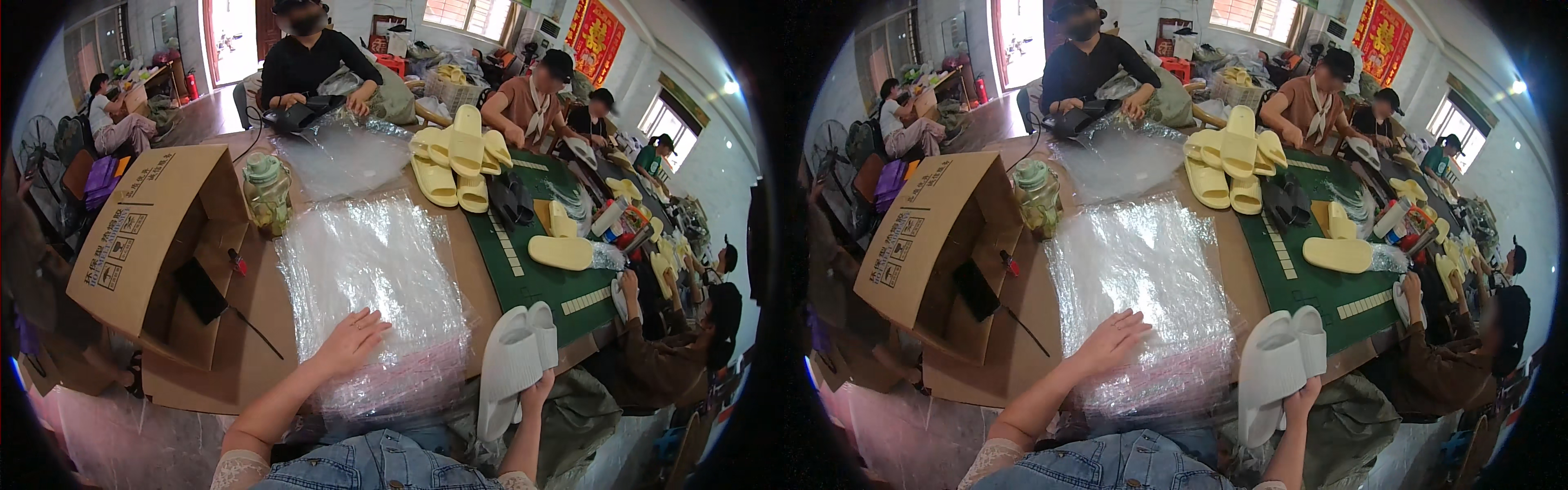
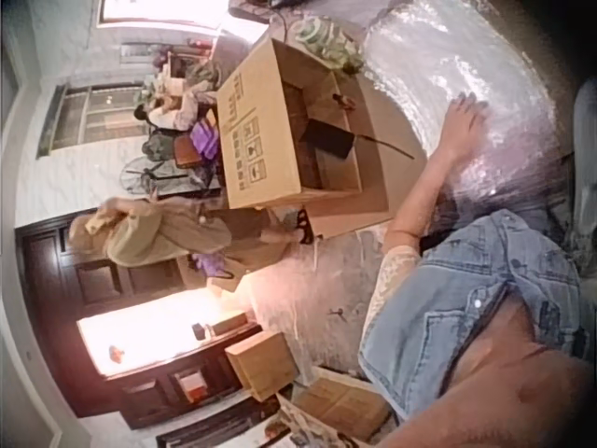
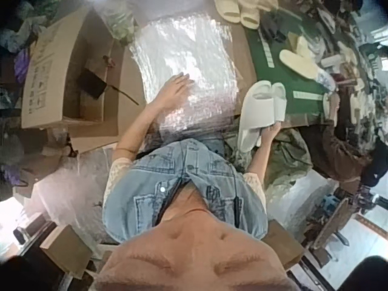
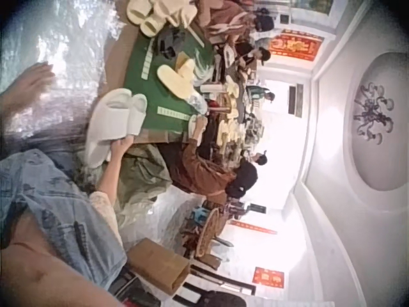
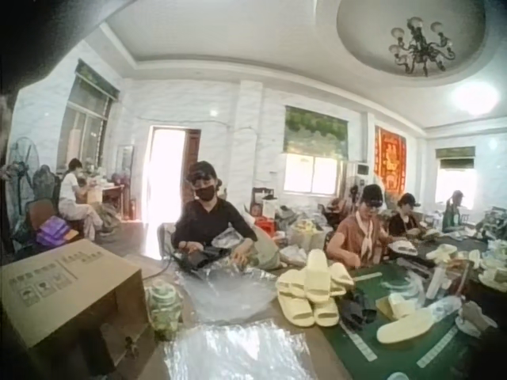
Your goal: The person wraps pairs of yellow and white slippers in bubble wrap at a workbench. They pick up slippers, place them on a sheet of bubble wrap, fold the wrap around them, and set the wrapped pairs aside. The process is repeated for multiple pairs of slippers.
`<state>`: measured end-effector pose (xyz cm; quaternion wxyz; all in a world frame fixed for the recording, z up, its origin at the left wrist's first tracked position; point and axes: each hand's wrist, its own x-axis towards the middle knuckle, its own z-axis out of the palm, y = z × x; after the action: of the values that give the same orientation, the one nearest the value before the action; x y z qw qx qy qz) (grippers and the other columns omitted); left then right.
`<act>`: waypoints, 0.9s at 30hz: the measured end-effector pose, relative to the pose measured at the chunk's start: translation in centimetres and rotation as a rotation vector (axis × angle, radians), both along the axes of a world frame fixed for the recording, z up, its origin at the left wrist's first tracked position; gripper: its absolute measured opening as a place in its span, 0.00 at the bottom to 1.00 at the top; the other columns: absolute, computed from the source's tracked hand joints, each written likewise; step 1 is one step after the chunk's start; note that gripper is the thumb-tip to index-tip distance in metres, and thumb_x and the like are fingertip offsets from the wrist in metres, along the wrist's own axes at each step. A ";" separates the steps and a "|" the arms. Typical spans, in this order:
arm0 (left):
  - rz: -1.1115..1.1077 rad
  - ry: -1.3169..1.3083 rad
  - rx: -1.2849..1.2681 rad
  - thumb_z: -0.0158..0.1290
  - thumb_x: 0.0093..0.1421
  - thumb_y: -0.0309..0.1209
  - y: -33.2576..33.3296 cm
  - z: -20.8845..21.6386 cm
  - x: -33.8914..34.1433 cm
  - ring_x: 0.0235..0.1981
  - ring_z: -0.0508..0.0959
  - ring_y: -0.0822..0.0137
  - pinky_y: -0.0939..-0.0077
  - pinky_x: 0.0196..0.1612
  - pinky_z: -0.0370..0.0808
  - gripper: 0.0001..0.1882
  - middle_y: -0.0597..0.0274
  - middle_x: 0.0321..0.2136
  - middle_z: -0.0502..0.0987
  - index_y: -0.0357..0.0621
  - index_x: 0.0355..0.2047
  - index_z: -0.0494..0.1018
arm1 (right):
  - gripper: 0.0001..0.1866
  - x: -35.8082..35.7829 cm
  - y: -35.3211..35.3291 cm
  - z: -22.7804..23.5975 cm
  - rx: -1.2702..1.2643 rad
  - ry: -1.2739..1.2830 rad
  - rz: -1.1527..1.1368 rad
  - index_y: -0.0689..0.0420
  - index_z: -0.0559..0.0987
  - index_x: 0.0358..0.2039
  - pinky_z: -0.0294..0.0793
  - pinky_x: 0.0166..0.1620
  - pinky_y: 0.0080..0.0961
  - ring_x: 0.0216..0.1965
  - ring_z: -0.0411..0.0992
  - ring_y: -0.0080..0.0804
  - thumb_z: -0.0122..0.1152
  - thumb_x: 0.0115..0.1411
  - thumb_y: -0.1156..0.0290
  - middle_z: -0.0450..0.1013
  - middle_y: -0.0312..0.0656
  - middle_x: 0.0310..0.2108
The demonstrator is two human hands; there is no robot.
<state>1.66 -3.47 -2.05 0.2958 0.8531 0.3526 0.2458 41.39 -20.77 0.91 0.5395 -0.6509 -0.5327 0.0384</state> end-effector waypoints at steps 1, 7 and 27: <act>0.010 -0.056 -0.057 0.46 0.71 0.38 0.2 0.0 0.0 0.69 0.62 0.46 0.55 0.71 0.57 0.21 0.47 0.63 0.70 0.44 0.60 0.73 | 0.19 -1.1 -0.2 0.8 0.005 0.064 0.072 0.65 0.81 0.49 0.71 0.54 0.34 0.53 0.76 0.45 0.64 0.57 0.71 0.79 0.49 0.49; 0.058 -0.198 -0.194 0.48 0.71 0.43 0.8 -0.3 1.0 0.68 0.62 0.43 0.54 0.70 0.59 0.21 0.44 0.64 0.69 0.47 0.59 0.75 | 0.22 -5.0 -0.5 4.9 -0.193 -0.148 0.269 0.59 0.83 0.49 0.72 0.56 0.40 0.53 0.76 0.48 0.71 0.53 0.70 0.79 0.49 0.50; 0.234 -0.026 0.105 0.54 0.66 0.38 0.1 -0.2 1.8 0.55 0.76 0.47 0.57 0.61 0.71 0.14 0.51 0.54 0.78 0.46 0.46 0.81 | 0.24 -9.3 1.2 3.3 -0.387 -0.208 0.694 0.53 0.82 0.52 0.76 0.53 0.40 0.53 0.76 0.52 0.69 0.52 0.70 0.77 0.49 0.51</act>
<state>3.45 -3.33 -2.20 0.2248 0.8171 0.4325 0.3079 32.11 -19.52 4.26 0.3051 -0.5225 -0.7554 0.2517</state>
